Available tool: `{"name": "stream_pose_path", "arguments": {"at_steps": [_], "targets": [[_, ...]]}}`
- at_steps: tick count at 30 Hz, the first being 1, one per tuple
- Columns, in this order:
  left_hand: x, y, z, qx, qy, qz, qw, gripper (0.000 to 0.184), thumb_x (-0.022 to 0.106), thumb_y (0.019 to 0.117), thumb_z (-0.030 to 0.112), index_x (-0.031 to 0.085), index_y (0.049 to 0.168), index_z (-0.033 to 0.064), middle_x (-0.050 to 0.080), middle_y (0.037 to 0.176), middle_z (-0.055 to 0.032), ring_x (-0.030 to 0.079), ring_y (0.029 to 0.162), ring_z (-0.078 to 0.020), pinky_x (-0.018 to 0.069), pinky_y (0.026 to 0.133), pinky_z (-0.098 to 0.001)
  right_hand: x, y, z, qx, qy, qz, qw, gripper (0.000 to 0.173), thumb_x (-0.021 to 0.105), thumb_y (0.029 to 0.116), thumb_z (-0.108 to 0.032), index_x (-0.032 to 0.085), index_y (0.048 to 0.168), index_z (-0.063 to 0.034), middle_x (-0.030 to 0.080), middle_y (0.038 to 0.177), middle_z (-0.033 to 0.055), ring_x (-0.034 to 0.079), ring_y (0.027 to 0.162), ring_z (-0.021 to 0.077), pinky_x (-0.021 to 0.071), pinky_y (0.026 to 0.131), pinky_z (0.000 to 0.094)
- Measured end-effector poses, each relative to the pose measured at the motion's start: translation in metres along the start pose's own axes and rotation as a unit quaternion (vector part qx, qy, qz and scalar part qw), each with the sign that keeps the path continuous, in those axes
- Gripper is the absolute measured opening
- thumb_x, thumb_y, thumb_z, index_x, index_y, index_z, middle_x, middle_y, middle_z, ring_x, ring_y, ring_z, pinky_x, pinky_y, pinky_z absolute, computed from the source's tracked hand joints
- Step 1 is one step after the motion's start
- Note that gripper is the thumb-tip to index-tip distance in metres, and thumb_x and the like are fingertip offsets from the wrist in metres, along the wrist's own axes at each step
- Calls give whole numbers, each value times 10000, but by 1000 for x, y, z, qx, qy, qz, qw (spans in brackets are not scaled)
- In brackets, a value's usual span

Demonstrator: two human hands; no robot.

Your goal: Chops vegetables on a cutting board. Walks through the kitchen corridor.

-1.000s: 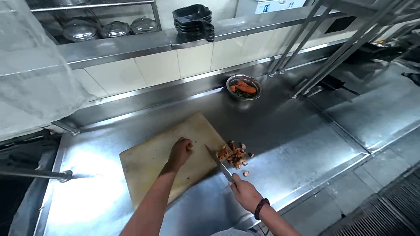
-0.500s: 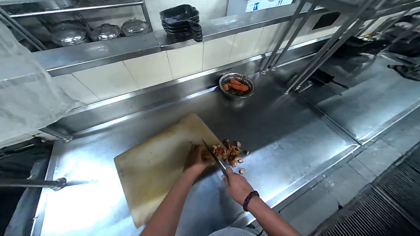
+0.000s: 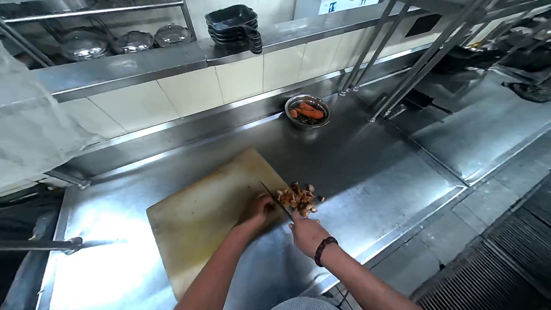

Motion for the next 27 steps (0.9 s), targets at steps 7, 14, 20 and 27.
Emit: {"name": "stream_pose_path", "arguments": {"at_steps": [7,14,20,27], "targets": [[-1,5,1,16,26,32,999,249,695,952,299,750,1126,131,657,1297,-60,575,1284,-213,457,1126,-402,-23,-15,5,11,-33,-32,999,445,414,1089,-357,429,1434,-77,684,1169,231,688,1109,419,551,918,605],[-2,4,4,-16,0,10,1000,243,695,957,256,725,1167,136,661,1296,-50,591,1269,-193,478,1106,-395,-13,-21,8,8,-27,-22,999,438,379,1104,-388,425,1424,-93,692,1103,205,703,1064,399,566,891,572],[-2,6,2,-19,-22,11,1000,225,706,956,215,736,1163,132,684,1255,-55,620,1227,-198,486,1096,-405,-11,-39,13,20,-20,-47,999,393,390,1105,-371,433,1389,-103,696,1078,194,708,1056,385,568,884,557],[2,4,-3,-4,-56,17,998,204,687,966,222,743,1141,133,711,1195,-52,646,1178,-188,503,1074,-413,21,27,0,-11,56,13,998,475,387,1106,-376,423,1478,-82,696,1149,212,701,1085,387,555,942,562]]}}
Point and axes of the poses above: each hand's wrist, its own y-axis towards the middle knuckle, its own x-axis out of the palm, z = x × y, the point moved 2 cm from there along y, towards the middle knuckle
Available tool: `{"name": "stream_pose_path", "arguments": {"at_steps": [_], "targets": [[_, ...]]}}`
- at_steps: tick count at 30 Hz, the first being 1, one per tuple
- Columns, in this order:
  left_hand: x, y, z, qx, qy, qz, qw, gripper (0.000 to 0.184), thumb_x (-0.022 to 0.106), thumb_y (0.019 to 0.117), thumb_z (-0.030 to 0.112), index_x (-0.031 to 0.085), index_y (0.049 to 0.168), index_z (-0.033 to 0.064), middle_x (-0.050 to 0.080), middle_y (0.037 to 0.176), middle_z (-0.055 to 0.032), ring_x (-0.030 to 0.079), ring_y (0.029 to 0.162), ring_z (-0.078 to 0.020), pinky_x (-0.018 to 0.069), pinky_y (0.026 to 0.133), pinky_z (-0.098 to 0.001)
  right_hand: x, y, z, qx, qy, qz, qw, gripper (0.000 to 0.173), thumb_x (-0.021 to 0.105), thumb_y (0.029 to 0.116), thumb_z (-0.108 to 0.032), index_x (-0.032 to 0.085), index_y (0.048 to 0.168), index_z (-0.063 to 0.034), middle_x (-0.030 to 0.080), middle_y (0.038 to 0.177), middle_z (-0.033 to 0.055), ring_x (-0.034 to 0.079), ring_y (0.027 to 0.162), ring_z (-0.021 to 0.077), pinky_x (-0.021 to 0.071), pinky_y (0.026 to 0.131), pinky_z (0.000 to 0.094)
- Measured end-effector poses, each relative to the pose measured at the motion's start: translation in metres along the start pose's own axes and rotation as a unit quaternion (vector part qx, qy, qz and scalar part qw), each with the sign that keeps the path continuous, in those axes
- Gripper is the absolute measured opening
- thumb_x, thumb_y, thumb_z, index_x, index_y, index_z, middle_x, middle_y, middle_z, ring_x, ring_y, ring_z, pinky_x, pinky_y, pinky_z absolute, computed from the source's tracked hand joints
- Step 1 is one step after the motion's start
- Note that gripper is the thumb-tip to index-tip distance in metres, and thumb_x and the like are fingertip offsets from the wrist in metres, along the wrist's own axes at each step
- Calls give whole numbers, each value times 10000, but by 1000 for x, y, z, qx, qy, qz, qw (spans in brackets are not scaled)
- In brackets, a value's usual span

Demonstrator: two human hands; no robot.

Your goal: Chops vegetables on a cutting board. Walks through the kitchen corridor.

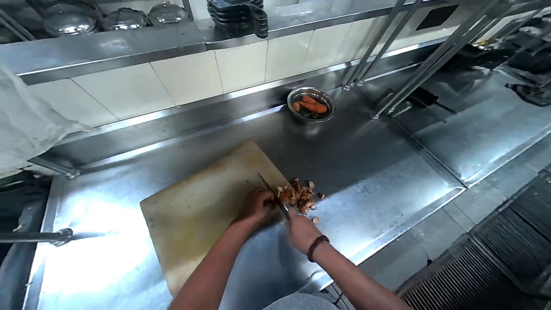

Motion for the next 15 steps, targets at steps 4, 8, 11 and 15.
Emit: {"name": "stream_pose_path", "arguments": {"at_steps": [4,8,11,15], "targets": [[0,2,-2,-13,-2,-13,1000,252,675,973,203,720,1199,101,712,1203,-90,665,1160,-211,515,1064,-429,10,26,-6,-10,-8,29,1000,449,367,1105,-383,453,1442,-100,689,1195,196,697,1114,376,560,947,560],[-1,-3,4,0,15,7,1000,240,692,945,195,735,1167,115,715,1179,-86,671,1133,-227,532,1033,-441,-28,-14,-7,-3,-43,-17,999,455,394,1100,-375,422,1464,-104,686,1174,213,692,1099,405,552,930,588],[-2,-7,6,0,20,19,1000,206,684,961,210,742,1134,113,718,1157,-77,677,1112,-216,537,1020,-427,-31,-45,5,1,-50,-43,998,441,393,1105,-382,437,1426,-83,691,1099,210,700,1055,400,557,906,579],[-2,-7,4,-16,11,6,1000,192,693,970,229,741,1137,145,715,1178,-41,664,1142,-191,524,1042,-420,-24,-58,18,2,-29,-65,997,399,400,1106,-382,459,1369,-88,687,1042,194,705,1007,382,560,875,556]]}}
Point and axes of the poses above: each hand's wrist, its own y-axis towards the middle knuckle, its own x-axis out of the palm, z = x × y, the point moved 2 cm from there along y, towards the middle knuckle
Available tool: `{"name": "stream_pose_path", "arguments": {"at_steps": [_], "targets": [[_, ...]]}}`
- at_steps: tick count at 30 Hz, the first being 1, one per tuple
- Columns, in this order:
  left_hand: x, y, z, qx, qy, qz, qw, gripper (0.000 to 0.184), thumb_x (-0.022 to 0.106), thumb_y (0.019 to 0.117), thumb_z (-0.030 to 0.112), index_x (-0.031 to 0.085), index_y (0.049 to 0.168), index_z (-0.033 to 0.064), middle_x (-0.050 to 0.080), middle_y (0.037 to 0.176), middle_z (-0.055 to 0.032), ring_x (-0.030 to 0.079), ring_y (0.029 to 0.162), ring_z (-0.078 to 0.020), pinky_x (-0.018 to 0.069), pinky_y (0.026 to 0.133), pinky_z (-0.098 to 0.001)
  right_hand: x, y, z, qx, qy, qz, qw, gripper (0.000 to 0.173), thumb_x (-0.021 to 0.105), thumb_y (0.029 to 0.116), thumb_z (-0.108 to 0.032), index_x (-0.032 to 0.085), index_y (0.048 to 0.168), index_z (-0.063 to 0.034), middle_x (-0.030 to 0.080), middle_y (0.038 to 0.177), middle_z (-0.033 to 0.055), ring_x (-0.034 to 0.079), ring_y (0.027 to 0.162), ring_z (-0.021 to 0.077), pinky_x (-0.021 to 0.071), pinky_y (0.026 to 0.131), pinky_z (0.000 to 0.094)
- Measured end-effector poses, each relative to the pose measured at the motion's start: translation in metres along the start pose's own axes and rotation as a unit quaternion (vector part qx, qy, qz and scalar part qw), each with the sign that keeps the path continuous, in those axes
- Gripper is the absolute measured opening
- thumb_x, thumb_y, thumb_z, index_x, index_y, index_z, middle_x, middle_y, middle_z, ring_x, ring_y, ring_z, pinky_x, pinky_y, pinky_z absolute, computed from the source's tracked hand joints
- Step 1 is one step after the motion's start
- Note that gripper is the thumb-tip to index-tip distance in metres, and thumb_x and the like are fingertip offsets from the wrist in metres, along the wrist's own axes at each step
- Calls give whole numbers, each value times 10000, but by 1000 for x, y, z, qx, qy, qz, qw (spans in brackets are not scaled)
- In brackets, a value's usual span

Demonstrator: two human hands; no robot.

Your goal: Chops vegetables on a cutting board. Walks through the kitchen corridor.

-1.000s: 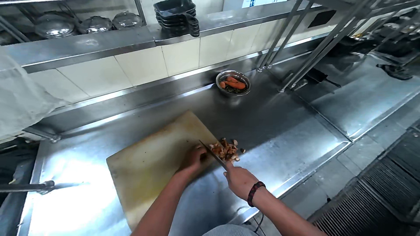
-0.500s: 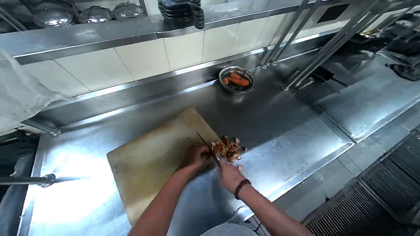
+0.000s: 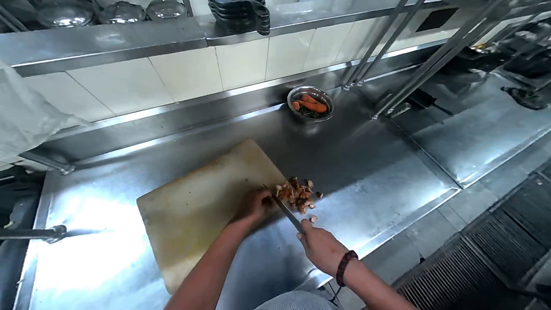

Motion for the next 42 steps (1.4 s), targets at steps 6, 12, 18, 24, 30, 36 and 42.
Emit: {"name": "stream_pose_path", "arguments": {"at_steps": [6,12,18,24,30,36,42], "targets": [[4,4,-14,40,-29,16,999,195,720,955,205,736,1125,111,723,1140,-55,676,1098,-179,533,1023,-397,23,56,-18,-15,27,49,998,448,381,1111,-379,439,1443,-85,698,1104,197,705,1059,374,558,927,551],[6,2,-19,48,-25,16,998,199,720,958,215,740,1125,109,727,1136,-63,685,1091,-186,546,1017,-413,34,85,-24,-22,29,80,996,457,346,1111,-407,448,1432,-98,704,1141,187,709,1084,366,565,934,546],[-1,-2,-8,7,-12,5,1000,228,652,980,182,715,1187,109,712,1186,-80,668,1143,-209,523,1047,-430,-1,65,-22,-39,21,46,998,468,391,1107,-400,449,1449,-86,674,1206,221,674,1136,399,531,973,581],[3,2,-7,31,-2,26,999,180,691,969,255,751,1078,125,731,1094,-55,693,1046,-180,554,979,-403,-19,24,-11,-29,-28,29,999,434,390,1104,-396,474,1397,-88,686,1135,211,687,1091,398,543,931,586],[4,4,-11,53,6,31,998,166,636,1006,194,764,1066,107,739,1115,-55,686,1098,-191,532,1028,-411,2,24,5,-29,-5,6,1000,405,390,1107,-396,476,1358,-90,684,1041,196,696,1016,383,549,889,563],[3,6,-15,80,11,35,996,170,629,1007,189,768,1054,104,743,1089,-49,695,1065,-178,546,1004,-399,19,48,-9,-15,3,40,999,457,367,1109,-406,440,1445,-105,705,1082,184,708,1046,374,560,914,551],[2,6,-12,51,15,-7,999,210,589,1028,199,761,1106,108,726,1163,-54,669,1137,-177,514,1056,-386,29,90,-25,-24,16,76,997,465,338,1113,-414,450,1429,-92,694,1161,196,702,1097,374,563,938,549]]}}
Point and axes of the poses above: each hand's wrist, its own y-axis towards the middle knuckle, its own x-axis out of the palm, z = x × y, the point moved 2 cm from there along y, towards the middle knuckle
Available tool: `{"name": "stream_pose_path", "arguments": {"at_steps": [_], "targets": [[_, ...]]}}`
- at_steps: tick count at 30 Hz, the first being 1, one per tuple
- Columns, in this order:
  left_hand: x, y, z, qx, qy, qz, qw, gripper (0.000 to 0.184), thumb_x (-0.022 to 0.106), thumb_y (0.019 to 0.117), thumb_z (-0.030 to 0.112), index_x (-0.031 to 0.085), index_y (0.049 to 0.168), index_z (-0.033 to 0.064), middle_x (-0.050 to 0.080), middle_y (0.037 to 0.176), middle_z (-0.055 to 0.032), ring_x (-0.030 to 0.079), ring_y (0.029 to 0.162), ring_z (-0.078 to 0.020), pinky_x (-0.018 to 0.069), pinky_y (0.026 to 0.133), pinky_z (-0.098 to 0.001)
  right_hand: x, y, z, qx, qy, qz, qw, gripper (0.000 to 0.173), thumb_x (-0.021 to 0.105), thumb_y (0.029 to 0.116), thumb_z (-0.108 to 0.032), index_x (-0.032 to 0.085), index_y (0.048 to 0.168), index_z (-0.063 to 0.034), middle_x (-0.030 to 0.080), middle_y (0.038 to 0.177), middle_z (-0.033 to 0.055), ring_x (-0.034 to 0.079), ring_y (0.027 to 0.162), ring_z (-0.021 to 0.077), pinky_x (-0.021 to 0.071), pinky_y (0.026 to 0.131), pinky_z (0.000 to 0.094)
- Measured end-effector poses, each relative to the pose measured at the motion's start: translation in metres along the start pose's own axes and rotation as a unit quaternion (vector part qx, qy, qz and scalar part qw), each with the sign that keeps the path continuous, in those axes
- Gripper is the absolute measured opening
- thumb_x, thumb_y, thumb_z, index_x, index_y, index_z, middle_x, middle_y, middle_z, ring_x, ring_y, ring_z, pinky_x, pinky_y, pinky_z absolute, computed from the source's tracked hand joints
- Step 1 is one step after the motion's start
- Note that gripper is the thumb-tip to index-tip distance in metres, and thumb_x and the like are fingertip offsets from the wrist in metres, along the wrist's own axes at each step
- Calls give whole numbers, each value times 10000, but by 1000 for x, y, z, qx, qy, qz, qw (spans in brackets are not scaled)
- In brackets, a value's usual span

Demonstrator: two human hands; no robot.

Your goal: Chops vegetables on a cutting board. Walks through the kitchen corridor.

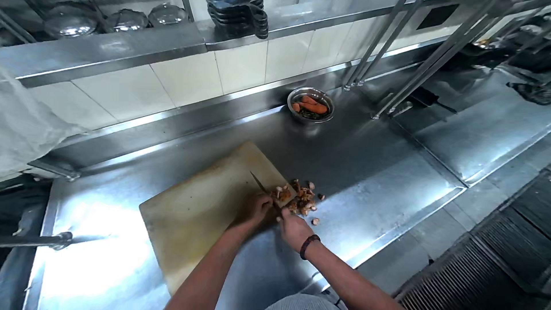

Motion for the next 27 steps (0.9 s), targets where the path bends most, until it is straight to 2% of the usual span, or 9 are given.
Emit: {"name": "stream_pose_path", "arguments": {"at_steps": [4,6,9,12,14,16,20,23,27], "targets": [[11,-2,-3,-17,-45,26,998,243,572,1027,203,731,1139,58,714,1174,-95,660,1154,-194,503,1069,-381,-12,-2,10,-31,46,-11,998,472,367,1112,-412,456,1435,-80,686,1173,224,685,1118,399,535,969,580],[18,-10,-8,-18,-114,97,989,211,635,988,170,731,1096,16,720,1115,-117,679,1083,-181,534,1020,-355,-13,-16,10,-30,73,4,997,461,372,1111,-403,452,1442,-91,693,1137,210,696,1075,390,548,937,574],[28,-31,-23,-13,-139,218,966,150,679,960,169,742,1022,48,721,1024,-71,692,969,-129,590,908,-314,-1,-37,9,-34,103,25,994,431,365,1112,-399,463,1397,-92,698,1056,185,713,1006,366,565,892,545],[26,-64,-31,-48,-52,292,954,185,613,982,138,745,1088,64,716,1099,-93,688,1040,-190,581,949,-377,19,-40,6,-66,97,9,993,430,370,1108,-406,483,1370,-85,697,1054,188,712,1005,373,568,886,554],[29,-84,-37,-53,1,327,943,207,651,955,149,748,1124,79,702,1191,-127,658,1162,-276,548,1021,-449,31,-33,3,-80,81,-15,993,434,374,1110,-407,477,1380,-84,693,1078,202,705,1034,387,562,896,566],[33,-102,-45,-55,41,319,945,328,704,907,217,729,1207,87,654,1323,-166,588,1294,-345,497,1089,-505,36,-25,1,-75,81,-21,994,435,374,1111,-401,462,1393,-82,694,1098,208,704,1052,393,559,908,571],[38,-127,-56,-69,139,261,953,620,689,888,512,657,1367,120,561,1498,-106,453,1450,-342,408,1172,-529,32,-23,-1,-14,126,7,992,469,369,1114,-393,420,1465,-86,700,1127,209,702,1083,380,552,940,551],[39,-131,-54,-110,216,208,948,839,594,853,727,544,1499,195,445,1610,-44,313,1537,-328,228,1256,-561,30,-22,8,28,157,35,987,480,364,1115,-398,414,1479,-89,705,1137,197,701,1097,364,546,957,538],[48,-124,-60,-122,293,224,922,984,607,797,779,433,1581,210,370,1657,-64,277,1555,-320,163,1261,-586,31,-23,25,78,196,80,974,483,364,1116,-398,419,1481,-87,707,1144,192,704,1092,353,547,961,526]]}}
Point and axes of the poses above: each hand's wrist, its own y-axis towards the middle knuckle, its own x-axis out of the palm, z = x × y, the point moved 2 cm from there along y, towards the middle knuckle
